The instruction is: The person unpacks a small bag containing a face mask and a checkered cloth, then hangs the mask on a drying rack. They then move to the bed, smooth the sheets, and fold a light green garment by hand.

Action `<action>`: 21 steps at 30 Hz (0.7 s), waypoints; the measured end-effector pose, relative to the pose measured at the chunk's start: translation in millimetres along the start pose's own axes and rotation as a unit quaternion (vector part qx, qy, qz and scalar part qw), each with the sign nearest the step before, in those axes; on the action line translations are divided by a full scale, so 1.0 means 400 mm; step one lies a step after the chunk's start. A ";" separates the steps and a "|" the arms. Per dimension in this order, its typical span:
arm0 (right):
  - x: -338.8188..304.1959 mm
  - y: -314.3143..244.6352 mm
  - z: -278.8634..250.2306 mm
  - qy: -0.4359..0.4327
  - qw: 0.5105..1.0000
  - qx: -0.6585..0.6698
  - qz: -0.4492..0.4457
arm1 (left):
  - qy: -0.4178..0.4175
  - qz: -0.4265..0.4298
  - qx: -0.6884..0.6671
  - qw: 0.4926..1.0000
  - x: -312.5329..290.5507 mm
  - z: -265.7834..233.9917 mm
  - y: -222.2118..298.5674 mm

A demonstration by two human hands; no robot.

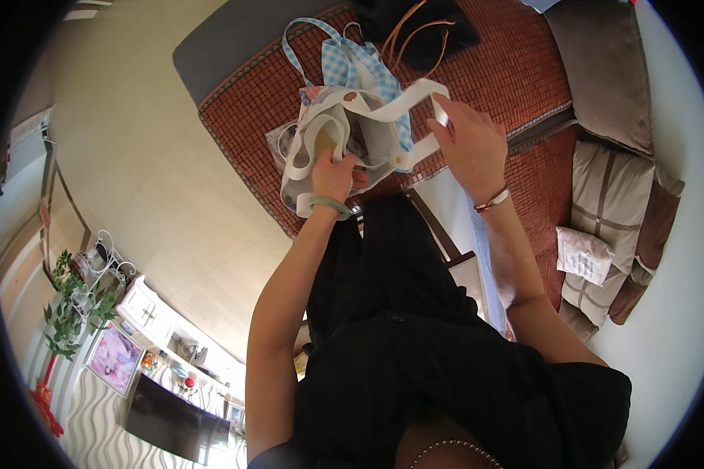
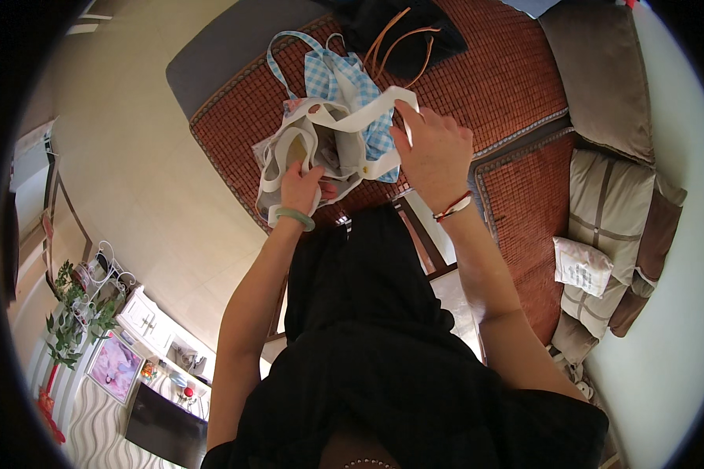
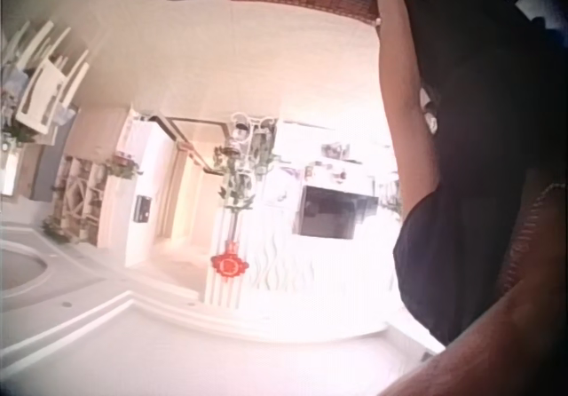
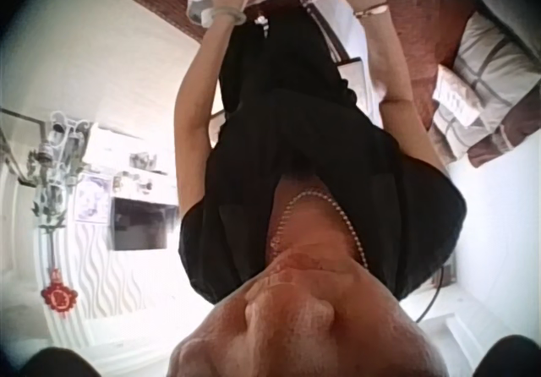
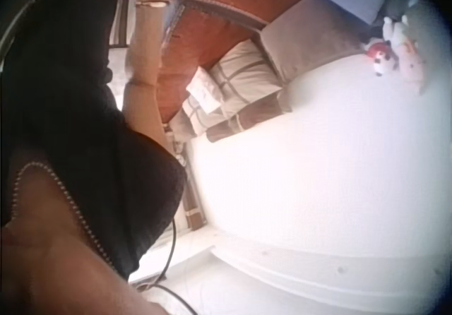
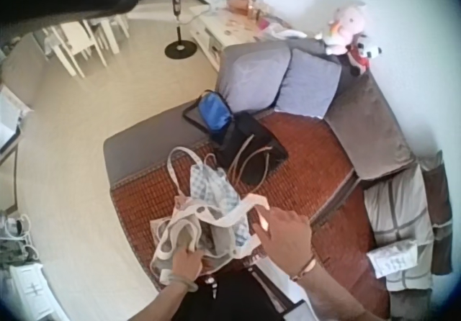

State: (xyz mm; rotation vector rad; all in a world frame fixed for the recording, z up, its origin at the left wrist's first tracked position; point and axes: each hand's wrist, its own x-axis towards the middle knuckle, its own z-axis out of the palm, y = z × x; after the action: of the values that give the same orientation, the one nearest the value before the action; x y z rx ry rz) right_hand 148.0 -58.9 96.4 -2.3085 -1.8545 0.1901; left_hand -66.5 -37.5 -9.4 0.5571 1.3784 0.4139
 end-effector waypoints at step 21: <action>0.087 -0.079 0.456 -0.356 0.928 0.055 -0.101 | -0.027 0.008 0.019 0.999 0.017 0.029 0.022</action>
State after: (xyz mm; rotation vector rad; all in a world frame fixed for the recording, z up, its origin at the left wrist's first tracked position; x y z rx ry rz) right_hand 87.6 -8.2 -74.5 -2.1002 -2.2812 1.2028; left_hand -53.5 -27.9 -8.4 0.6069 1.3319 0.3844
